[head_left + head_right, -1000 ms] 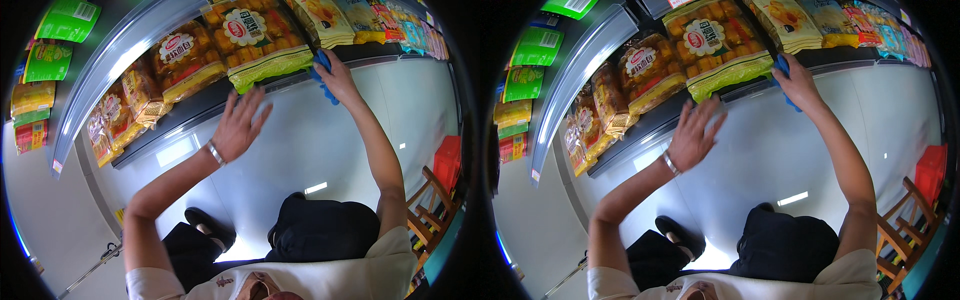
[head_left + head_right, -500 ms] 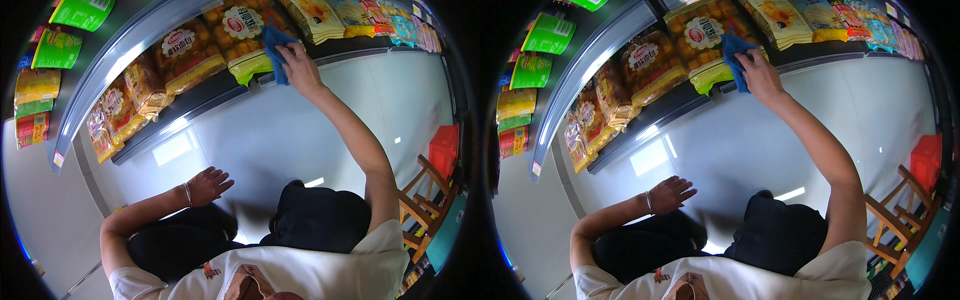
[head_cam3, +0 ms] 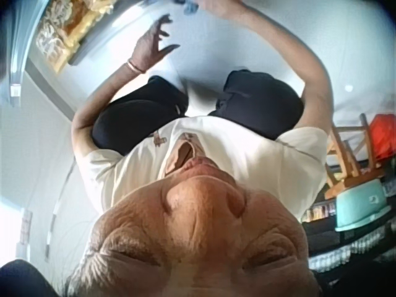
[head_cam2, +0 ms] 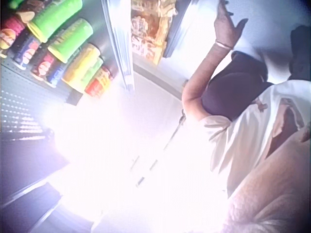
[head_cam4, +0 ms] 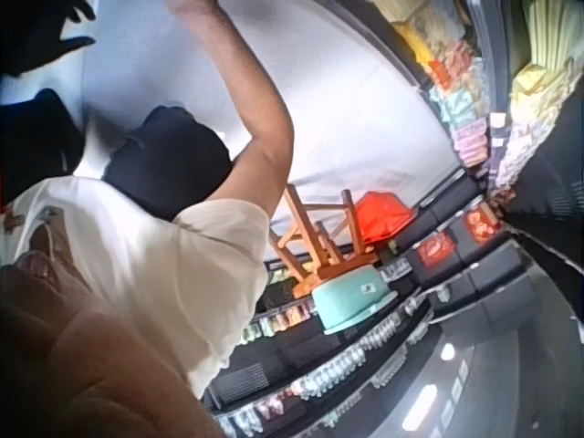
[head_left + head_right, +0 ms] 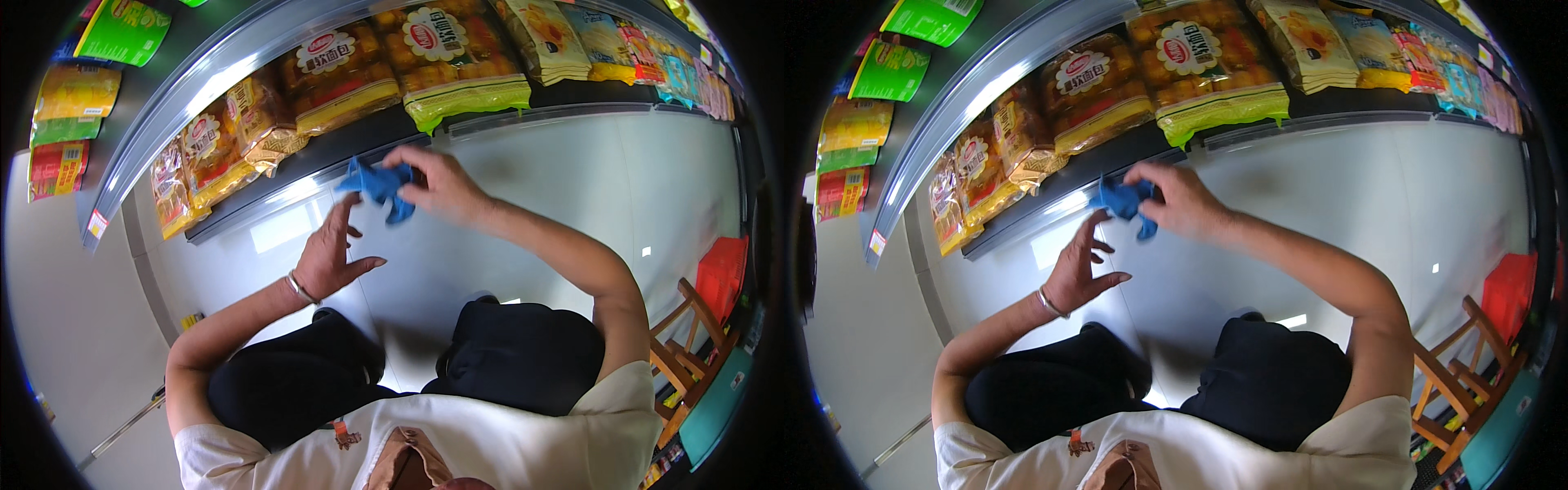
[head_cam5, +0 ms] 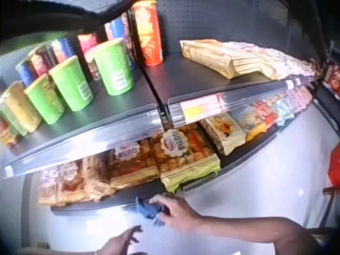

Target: The person wipes individual packages of bread and the edges of the display shelves with a blue cloth. They handle one bag at a time, cleaning its exterior surface and then placing it back onto the shelf.

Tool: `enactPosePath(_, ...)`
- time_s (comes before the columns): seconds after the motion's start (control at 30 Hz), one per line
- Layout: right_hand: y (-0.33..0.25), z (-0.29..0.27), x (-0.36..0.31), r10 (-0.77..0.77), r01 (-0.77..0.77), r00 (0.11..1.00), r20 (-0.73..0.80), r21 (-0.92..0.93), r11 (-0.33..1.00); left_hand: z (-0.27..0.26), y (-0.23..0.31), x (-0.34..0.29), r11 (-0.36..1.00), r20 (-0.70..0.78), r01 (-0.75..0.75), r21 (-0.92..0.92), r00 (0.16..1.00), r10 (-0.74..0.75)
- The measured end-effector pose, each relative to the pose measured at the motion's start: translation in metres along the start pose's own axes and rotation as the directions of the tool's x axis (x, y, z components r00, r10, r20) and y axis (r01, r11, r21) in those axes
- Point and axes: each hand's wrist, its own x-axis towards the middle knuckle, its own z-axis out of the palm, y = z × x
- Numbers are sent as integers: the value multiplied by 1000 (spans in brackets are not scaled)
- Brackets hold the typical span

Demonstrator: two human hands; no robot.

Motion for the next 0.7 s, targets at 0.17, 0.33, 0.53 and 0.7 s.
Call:
enactPosePath(0.17,-23,24,-20,134,-225,960,248,389,893,2,5,16,954,32,-4,-301,999,14)
enactPosePath(0.33,-7,9,-25,186,-189,982,38,244,951,-22,-25,60,993,-199,101,61,976,-87)
enactPosePath(0.53,9,14,-49,270,-274,961,50,240,931,-13,-31,106,821,-250,-20,570,948,197)
enactPosePath(0.7,12,8,-58,322,-322,946,27,173,931,23,-50,124,602,76,-340,723,905,420)
